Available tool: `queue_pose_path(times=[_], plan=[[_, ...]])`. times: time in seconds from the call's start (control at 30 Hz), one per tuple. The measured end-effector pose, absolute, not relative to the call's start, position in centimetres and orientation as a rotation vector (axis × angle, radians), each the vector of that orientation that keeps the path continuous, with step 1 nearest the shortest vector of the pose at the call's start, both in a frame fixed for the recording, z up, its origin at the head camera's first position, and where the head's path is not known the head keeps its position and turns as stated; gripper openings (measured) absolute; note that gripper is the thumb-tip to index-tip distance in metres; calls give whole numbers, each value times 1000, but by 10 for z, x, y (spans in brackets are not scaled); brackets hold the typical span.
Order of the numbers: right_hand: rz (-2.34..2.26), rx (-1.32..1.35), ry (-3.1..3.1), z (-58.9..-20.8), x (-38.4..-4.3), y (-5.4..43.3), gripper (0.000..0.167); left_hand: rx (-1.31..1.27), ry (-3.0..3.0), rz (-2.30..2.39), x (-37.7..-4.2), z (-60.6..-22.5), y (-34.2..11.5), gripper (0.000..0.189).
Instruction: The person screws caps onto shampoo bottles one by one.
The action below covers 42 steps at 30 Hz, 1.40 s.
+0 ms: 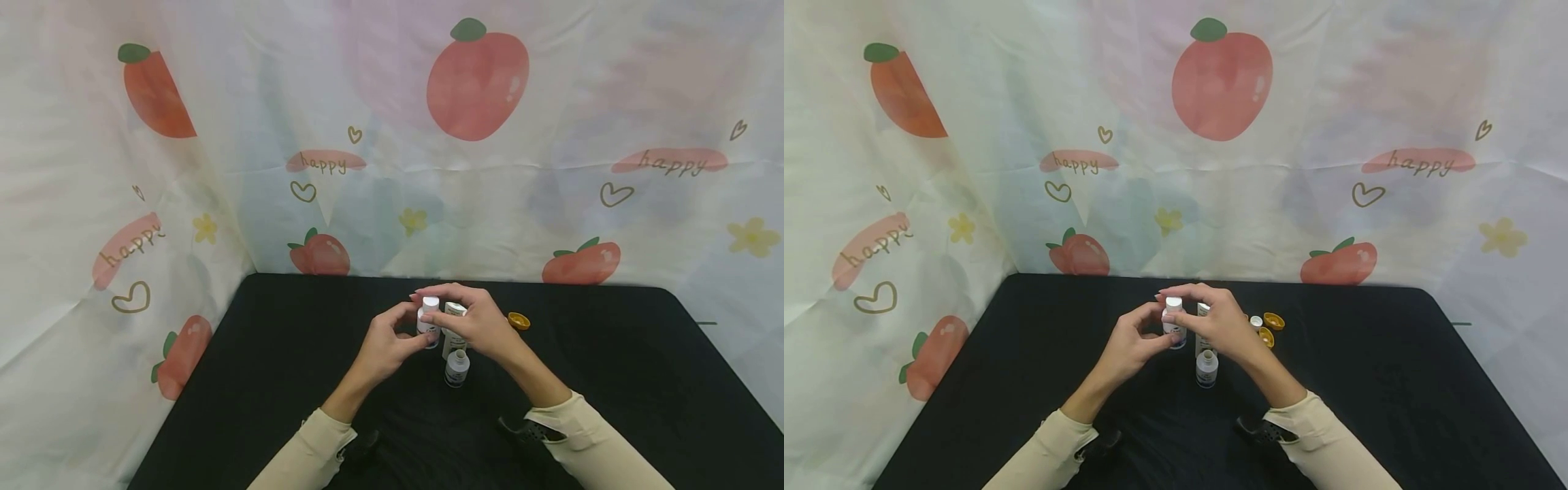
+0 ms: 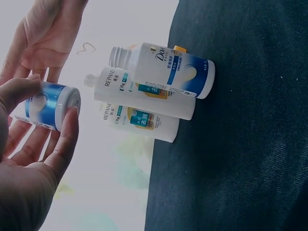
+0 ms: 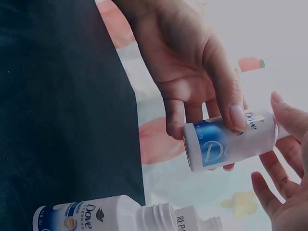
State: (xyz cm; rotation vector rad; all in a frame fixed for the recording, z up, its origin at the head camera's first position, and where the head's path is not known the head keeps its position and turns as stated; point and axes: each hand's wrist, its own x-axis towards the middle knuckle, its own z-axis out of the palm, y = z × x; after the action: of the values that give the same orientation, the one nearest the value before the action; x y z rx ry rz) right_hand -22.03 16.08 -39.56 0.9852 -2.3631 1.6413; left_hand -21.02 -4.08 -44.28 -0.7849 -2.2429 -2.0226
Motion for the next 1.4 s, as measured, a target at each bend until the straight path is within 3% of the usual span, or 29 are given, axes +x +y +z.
queue_pose_path(times=[0.27,1.1,1.4], plan=[[1582,977,-2380,-393,-218,165,45,-774,-2235,-2032,-213,-444,-44,43],[1478,870,-2333,-398,-221,170,30,-748,-2265,-2030,-213,-442,-46,44],[1523,938,-2342,-397,-222,166,37,-773,-2255,-1994,-212,-444,-45,43]])
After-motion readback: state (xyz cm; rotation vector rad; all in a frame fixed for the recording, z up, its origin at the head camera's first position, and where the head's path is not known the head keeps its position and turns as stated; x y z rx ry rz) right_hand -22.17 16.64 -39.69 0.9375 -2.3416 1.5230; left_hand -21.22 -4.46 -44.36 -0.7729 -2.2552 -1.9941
